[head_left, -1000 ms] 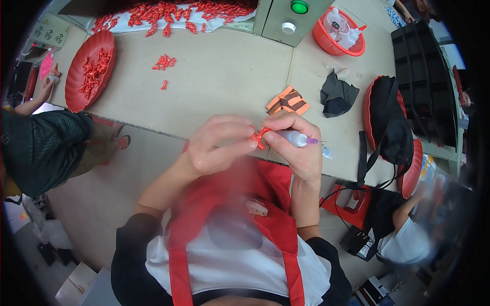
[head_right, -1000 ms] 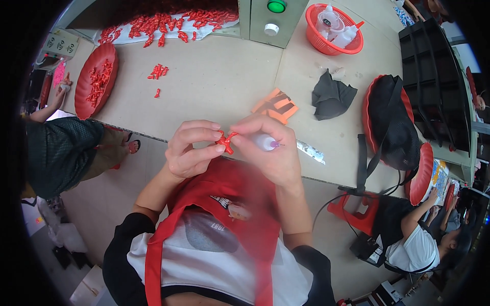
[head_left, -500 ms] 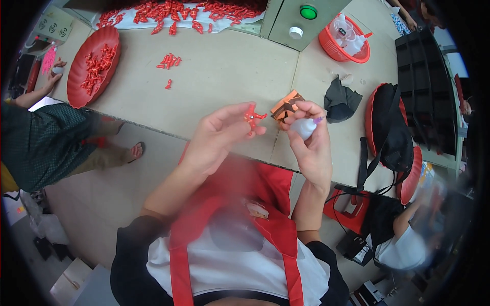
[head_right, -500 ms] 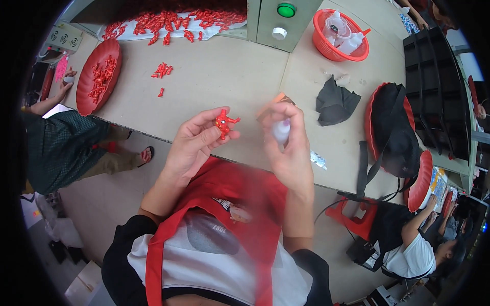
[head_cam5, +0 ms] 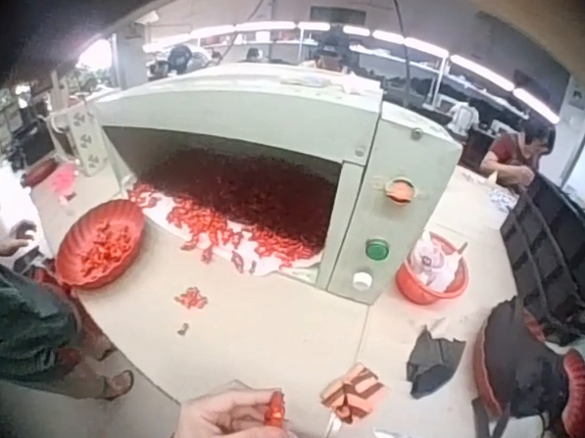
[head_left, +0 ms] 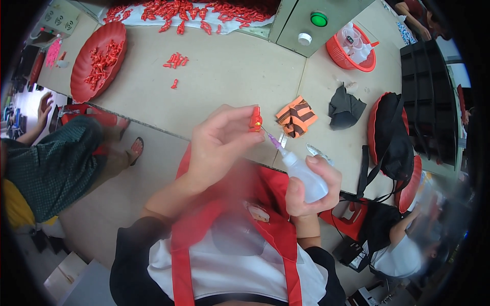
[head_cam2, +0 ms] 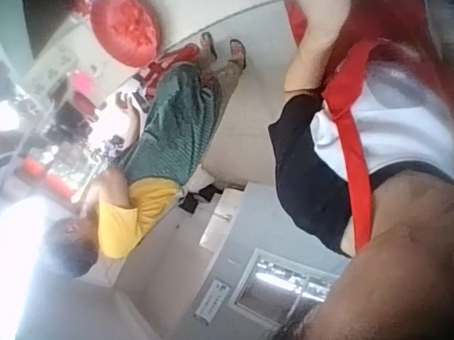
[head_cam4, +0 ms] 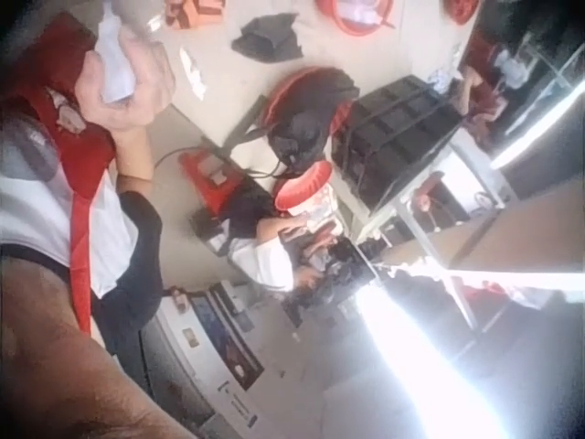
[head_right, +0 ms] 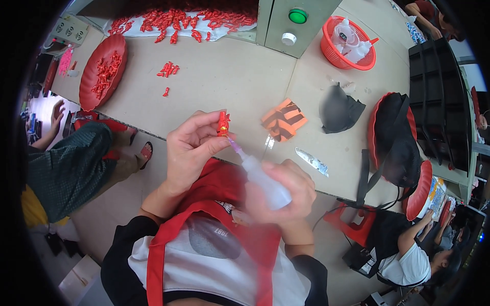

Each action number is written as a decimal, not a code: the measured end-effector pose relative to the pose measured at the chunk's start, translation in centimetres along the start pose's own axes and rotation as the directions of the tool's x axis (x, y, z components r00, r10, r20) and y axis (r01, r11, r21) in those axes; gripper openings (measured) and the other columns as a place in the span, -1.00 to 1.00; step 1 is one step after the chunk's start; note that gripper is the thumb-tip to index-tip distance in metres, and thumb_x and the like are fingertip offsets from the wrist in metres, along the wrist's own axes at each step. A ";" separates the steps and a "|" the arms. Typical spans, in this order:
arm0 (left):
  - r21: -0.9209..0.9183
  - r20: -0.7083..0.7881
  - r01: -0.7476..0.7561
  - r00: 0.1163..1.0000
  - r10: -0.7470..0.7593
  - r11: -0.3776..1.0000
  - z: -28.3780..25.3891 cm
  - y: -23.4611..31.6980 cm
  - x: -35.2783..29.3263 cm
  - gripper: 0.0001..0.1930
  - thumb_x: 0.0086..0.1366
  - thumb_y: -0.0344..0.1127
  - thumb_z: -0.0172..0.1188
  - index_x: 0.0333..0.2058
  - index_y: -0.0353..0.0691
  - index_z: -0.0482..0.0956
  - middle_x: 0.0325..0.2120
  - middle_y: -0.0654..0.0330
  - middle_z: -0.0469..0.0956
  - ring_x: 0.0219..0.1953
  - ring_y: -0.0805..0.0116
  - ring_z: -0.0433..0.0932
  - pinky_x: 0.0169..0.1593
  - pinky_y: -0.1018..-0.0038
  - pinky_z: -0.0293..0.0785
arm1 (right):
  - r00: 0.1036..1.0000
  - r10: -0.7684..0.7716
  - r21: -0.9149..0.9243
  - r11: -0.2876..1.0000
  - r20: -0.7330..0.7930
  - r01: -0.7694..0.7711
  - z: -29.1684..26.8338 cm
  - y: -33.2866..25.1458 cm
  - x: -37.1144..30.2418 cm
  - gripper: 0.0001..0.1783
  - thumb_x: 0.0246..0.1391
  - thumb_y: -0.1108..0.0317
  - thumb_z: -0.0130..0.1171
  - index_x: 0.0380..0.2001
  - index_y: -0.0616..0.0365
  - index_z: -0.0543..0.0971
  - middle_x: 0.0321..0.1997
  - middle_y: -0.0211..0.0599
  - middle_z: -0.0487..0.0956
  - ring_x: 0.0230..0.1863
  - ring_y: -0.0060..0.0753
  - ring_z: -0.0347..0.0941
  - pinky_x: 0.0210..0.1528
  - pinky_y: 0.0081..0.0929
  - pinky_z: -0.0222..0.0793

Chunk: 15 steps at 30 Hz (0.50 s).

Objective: The person assembles plastic figurines by applying glue onto figurine components using a squeeze bottle, attaching arm pieces to torsos by hand, and wiping the joints with a cloth.

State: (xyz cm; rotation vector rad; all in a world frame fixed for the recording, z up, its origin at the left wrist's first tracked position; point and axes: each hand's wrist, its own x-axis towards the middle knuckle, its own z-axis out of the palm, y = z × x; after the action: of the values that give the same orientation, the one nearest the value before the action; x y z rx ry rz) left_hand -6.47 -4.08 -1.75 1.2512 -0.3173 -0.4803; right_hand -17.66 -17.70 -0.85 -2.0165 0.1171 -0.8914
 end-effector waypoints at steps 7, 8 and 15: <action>0.007 -0.015 -0.013 1.000 0.013 1.000 0.0 0.1 -0.1 -0.66 0.04 -0.63 0.16 -0.14 -0.41 0.43 -0.30 0.21 0.42 -0.22 0.45 0.50 -0.14 0.56 0.45 | 0.980 -0.200 -0.042 0.979 -0.010 0.199 1.1 -0.1 1.9 -0.54 -0.45 0.58 0.21 -0.30 0.26 0.42 -0.56 -0.26 0.52 -0.73 -0.46 0.30 -0.69 -0.63 0.21; 0.002 -0.019 -0.013 1.000 0.013 1.000 0.0 0.1 -0.1 -0.65 0.04 -0.63 0.16 -0.14 -0.41 0.43 -0.31 0.21 0.43 -0.22 0.45 0.50 -0.14 0.56 0.45 | 0.980 -0.200 -0.042 0.979 -0.010 0.200 1.0 -0.2 1.7 -0.54 -0.45 0.58 0.21 -0.30 0.26 0.42 -0.56 -0.26 0.52 -0.73 -0.46 0.30 -0.69 -0.63 0.21; 0.019 -0.029 -0.025 0.999 0.026 1.000 -0.1 -0.1 -0.3 -0.65 0.03 -0.64 0.17 -0.15 -0.42 0.43 -0.29 0.20 0.42 -0.22 0.45 0.51 -0.14 0.56 0.46 | 0.994 -0.106 -0.097 0.989 0.035 0.109 0.8 -0.3 1.1 -0.64 -0.20 0.36 0.19 -0.31 0.33 0.41 -0.47 -0.15 0.51 -0.54 -0.41 0.42 -0.41 -0.56 0.35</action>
State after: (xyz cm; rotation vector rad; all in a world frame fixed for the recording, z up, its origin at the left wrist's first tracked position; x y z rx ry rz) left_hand -6.65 -3.87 -1.87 1.2693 -0.3132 -0.4379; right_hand -16.45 -17.38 -0.32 -2.1437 0.0361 -0.9390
